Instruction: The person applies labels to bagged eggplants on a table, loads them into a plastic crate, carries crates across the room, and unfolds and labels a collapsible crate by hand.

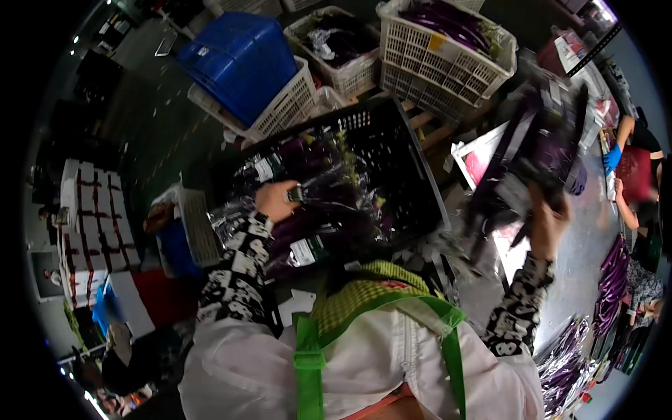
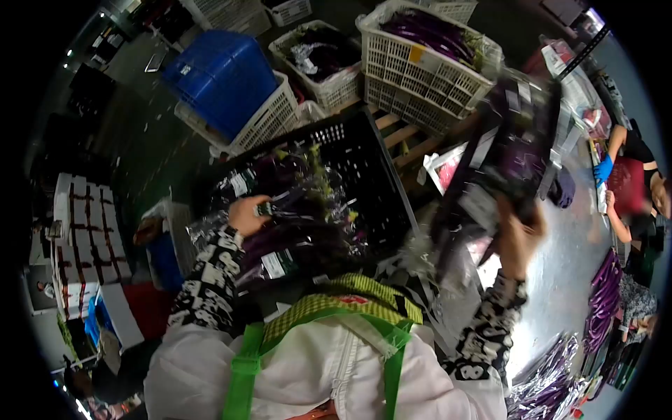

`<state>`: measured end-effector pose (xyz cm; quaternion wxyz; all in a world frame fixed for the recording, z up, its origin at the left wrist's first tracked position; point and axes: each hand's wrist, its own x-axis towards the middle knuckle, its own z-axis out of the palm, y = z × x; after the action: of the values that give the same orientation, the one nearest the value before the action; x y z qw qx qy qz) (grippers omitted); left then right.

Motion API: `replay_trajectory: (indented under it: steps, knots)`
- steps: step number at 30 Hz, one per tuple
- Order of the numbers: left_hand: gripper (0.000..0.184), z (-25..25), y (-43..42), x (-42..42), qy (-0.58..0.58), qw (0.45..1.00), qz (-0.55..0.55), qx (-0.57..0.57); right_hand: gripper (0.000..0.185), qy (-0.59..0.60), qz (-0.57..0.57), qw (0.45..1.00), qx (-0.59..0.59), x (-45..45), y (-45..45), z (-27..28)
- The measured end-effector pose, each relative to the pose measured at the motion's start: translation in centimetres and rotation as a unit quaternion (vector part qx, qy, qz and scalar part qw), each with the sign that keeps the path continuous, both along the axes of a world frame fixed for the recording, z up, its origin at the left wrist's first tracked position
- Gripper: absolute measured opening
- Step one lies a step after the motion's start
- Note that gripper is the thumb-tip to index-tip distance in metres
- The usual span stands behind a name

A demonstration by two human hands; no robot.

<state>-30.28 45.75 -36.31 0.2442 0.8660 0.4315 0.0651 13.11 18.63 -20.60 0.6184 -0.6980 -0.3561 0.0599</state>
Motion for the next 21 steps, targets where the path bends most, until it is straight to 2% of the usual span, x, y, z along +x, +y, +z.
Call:
replay_trajectory:
  steps: [2, 3, 4, 5, 6, 7, 8, 9, 10, 11, 12, 13, 14, 15, 17, 18, 19, 21]
  knots:
    - [0.044, -0.1, -0.2, 0.6, -0.009, 1.000, -0.004, 0.012, 0.015, 0.068, 0.032, 0.997, 0.019, -4.9, 6.5, -0.8]
    - [0.048, 0.3, -0.4, 0.5, 0.003, 1.000, -0.002, -0.006, 0.016, 0.100, 0.080, 0.991, 0.032, -6.8, 9.3, -2.0]
    - [0.054, 0.9, -0.9, 0.2, -0.045, 0.998, -0.016, 0.035, 0.016, 0.131, 0.145, 0.979, 0.065, -7.0, 11.2, -5.0]
    - [0.060, 1.8, -1.2, -0.3, -0.096, 0.992, -0.029, 0.080, 0.016, 0.048, 0.146, 0.988, -0.007, -8.3, 13.1, -6.1]
    - [0.063, 3.4, -1.8, -1.1, -0.071, 0.989, -0.007, 0.131, 0.020, -0.120, 0.110, 0.980, -0.113, -9.4, 14.6, -6.9]
    - [0.067, 4.7, -2.2, -2.1, -0.047, 0.981, 0.018, 0.185, 0.025, -0.187, 0.117, 0.964, -0.146, -9.9, 15.7, -9.3]
    - [0.068, 4.6, -2.4, -3.2, -0.036, 0.967, 0.085, 0.239, 0.029, -0.217, 0.147, 0.962, -0.072, -10.7, 17.1, -11.6]
    - [0.069, 3.9, -2.8, -5.0, -0.022, 0.947, 0.154, 0.282, 0.031, -0.205, 0.167, 0.943, -0.202, -11.6, 16.6, -12.5]
    - [0.069, 2.7, -3.4, -6.7, 0.010, 0.929, 0.227, 0.291, 0.034, -0.206, 0.193, 0.927, -0.247, -12.0, 16.2, -15.6]
    - [0.069, 0.9, -4.2, -8.3, 0.043, 0.906, 0.300, 0.296, 0.037, -0.254, 0.164, 0.909, -0.286, -13.0, 15.9, -18.3]
    - [0.068, -2.4, -5.1, -10.2, 0.031, 0.906, 0.315, 0.282, 0.042, -0.202, 0.189, 0.896, -0.346, -13.3, 15.9, -20.2]
    - [0.068, -4.8, -5.6, -11.3, 0.020, 0.905, 0.330, 0.268, 0.044, -0.184, 0.167, 0.904, -0.348, -13.3, 16.0, -21.5]
    - [0.064, -3.9, -6.1, -11.1, 0.027, 0.910, 0.273, 0.310, 0.042, 0.026, 0.189, 0.932, -0.308, -12.1, 16.4, -24.1]
    - [0.064, -3.8, -6.3, -10.8, 0.027, 0.908, 0.281, 0.311, 0.040, 0.235, 0.203, 0.915, -0.256, -10.7, 16.9, -25.8]
    - [0.061, -3.2, -6.5, -10.0, 0.047, 0.905, 0.276, 0.320, 0.038, 0.321, 0.193, 0.879, -0.296, -9.4, 16.9, -23.5]
    - [0.060, -2.3, -6.7, -9.3, 0.054, 0.912, 0.274, 0.301, 0.039, 0.344, 0.209, 0.872, -0.280, -9.5, 16.7, -22.4]
    - [0.060, -1.6, -6.9, -9.2, 0.081, 0.928, 0.235, 0.278, 0.052, 0.345, 0.226, 0.864, -0.288, -8.9, 16.5, -22.6]
    - [0.059, -5.9, -6.9, -8.8, -0.076, 0.941, 0.249, 0.215, 0.060, 0.314, 0.136, 0.878, -0.335, -10.2, 16.6, -21.0]
